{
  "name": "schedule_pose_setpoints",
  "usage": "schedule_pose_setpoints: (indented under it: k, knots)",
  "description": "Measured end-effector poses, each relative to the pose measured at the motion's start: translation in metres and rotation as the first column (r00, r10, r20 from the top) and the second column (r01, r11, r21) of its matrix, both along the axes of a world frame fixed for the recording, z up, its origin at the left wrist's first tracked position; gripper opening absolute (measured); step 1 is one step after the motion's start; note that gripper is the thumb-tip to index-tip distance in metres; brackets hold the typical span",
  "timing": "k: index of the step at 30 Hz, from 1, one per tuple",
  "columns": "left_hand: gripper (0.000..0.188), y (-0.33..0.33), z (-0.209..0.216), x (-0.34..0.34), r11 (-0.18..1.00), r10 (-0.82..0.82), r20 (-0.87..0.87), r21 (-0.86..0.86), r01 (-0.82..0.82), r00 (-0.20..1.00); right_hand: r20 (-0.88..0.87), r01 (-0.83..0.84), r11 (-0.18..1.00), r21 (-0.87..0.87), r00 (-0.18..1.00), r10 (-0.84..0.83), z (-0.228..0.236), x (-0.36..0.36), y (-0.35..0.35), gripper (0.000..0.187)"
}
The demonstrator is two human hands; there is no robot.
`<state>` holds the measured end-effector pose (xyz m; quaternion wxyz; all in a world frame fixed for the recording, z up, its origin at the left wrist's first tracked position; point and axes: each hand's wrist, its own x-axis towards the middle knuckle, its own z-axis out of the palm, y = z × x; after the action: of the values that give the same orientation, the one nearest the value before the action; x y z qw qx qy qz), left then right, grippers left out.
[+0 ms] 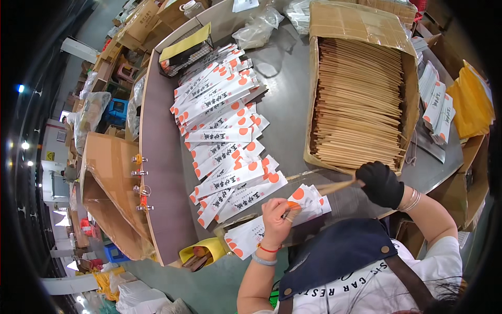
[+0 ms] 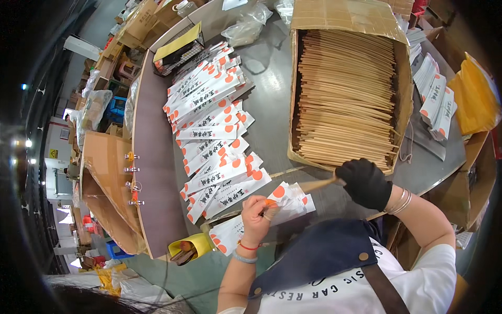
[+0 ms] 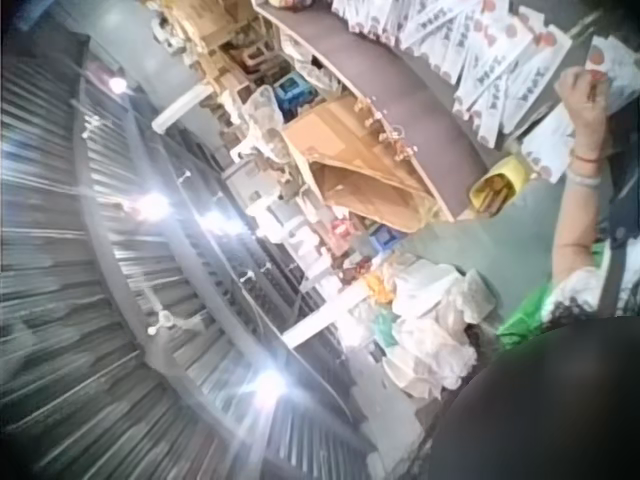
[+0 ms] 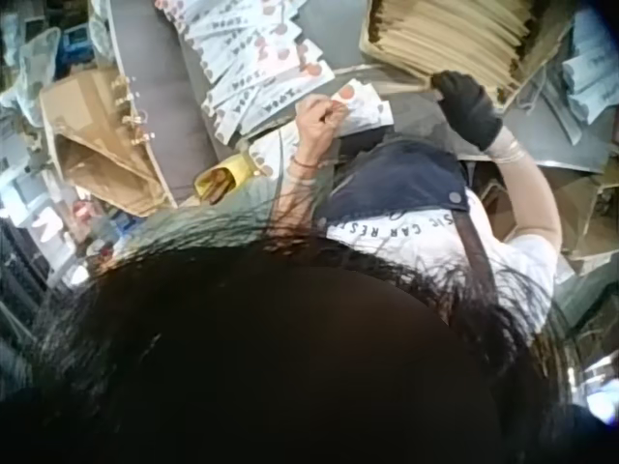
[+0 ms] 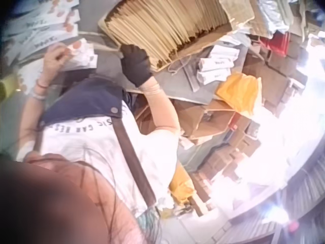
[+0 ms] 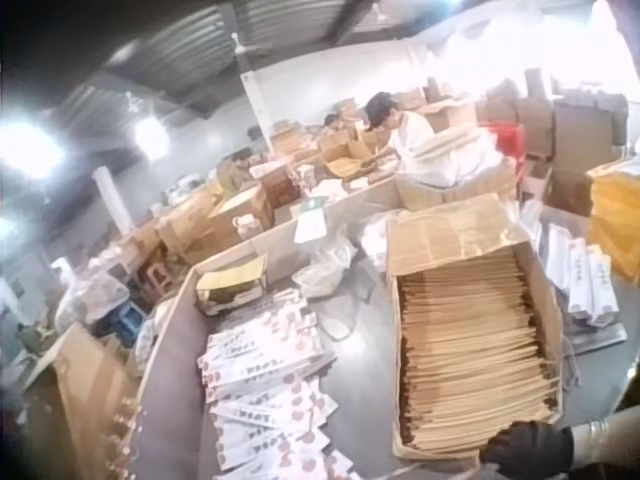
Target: Packaging thin wooden sticks into printed paper sleeves at a production workstation.
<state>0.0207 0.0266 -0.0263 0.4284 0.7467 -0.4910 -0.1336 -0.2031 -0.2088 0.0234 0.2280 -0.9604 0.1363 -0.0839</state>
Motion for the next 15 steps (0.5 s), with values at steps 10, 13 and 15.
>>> schedule_pose_setpoints:
  k: [10,13,15]
  knots:
    - [0.011,-0.032,0.034,-0.019,0.961,-0.268,0.316,0.024,0.275,0.910,-0.206,-0.194,0.981,0.028,0.959,0.195,0.010,0.023,0.025,0.016]
    - [0.009,-0.033,0.050,-0.012,0.972,-0.233,0.424,0.070,0.225,0.875,-0.363,0.154,0.970,0.186,0.929,-0.078,0.025,0.029,0.000,0.021]
    - [0.014,-0.036,0.042,-0.008,0.991,-0.131,0.372,0.015,0.135,0.919,-0.095,0.088,0.961,0.263,0.993,-0.065,0.023,0.035,0.018,0.026]
